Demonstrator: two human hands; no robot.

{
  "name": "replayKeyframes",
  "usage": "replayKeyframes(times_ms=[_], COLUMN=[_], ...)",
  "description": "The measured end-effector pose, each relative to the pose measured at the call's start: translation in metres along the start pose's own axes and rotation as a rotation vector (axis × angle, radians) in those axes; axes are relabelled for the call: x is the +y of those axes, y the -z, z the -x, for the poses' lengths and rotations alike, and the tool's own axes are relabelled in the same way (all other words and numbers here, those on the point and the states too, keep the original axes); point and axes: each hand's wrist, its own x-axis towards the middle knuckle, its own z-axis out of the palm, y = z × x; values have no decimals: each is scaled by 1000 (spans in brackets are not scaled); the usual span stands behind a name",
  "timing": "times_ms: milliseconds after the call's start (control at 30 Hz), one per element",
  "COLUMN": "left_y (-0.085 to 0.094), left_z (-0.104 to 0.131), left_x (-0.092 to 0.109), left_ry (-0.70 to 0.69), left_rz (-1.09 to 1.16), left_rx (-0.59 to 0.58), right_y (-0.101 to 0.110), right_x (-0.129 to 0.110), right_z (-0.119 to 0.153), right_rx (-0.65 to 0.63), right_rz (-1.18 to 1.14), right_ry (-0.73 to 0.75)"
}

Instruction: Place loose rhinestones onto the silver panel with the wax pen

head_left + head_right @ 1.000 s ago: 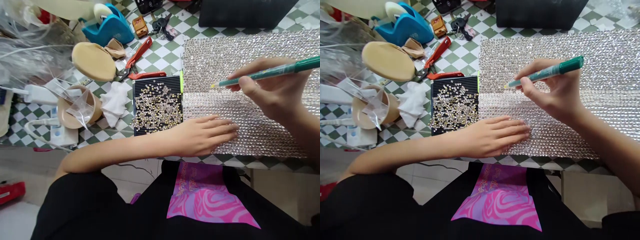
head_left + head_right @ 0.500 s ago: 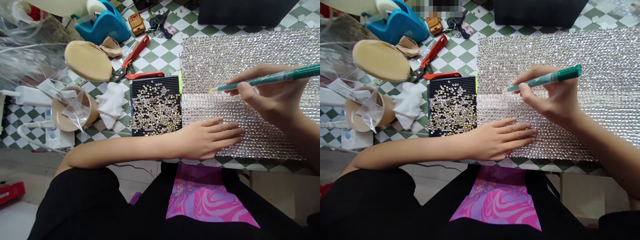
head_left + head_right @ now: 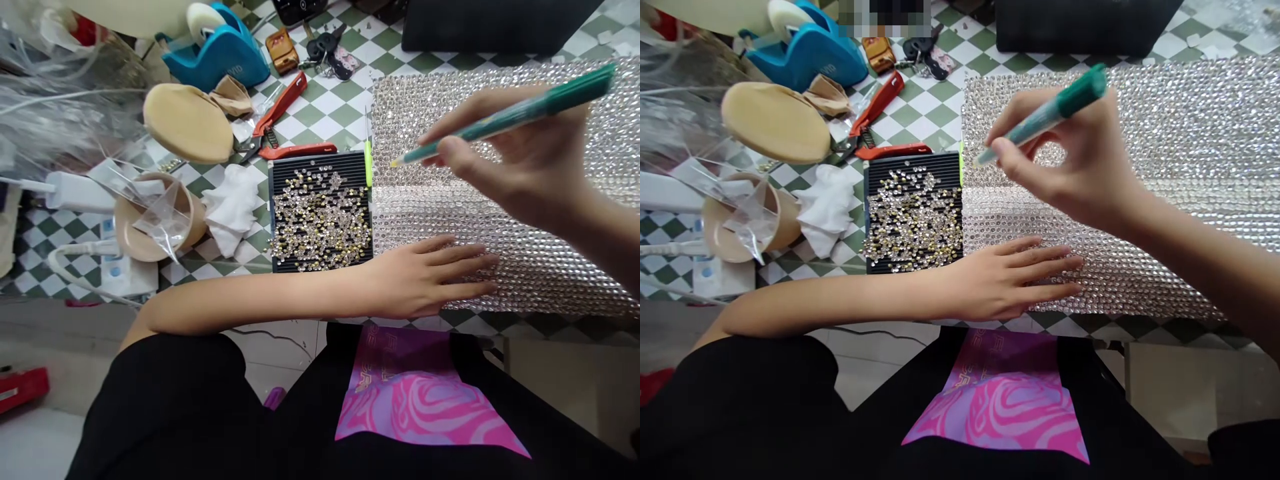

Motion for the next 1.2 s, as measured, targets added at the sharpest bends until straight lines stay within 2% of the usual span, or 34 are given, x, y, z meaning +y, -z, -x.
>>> replayKeyframes(times_ms=[133,267,500,733,1000,1200], left_y=[-11,-14,-9,-10,-11,-11], left_z=[0,-1,0,0,0,0], left_x=[-1,1,1,1,0,0], left_ry=[10,22,26,27,17,10], left_rz=[39,33,46,49,61,60], left_rx=[27,23,14,12,38,41], right_y=[-25,-36,-41,-38,-36,-39], right_x=[-4,-5,1,5,8,9], right_z=[-12,-17,-18,-19,-16,-16], right_rx=[-130,-179,-196,-131,-163,-153], right_rz=[25,85,183,36,158,160], right_ry=[1,-3,5,76,133,130])
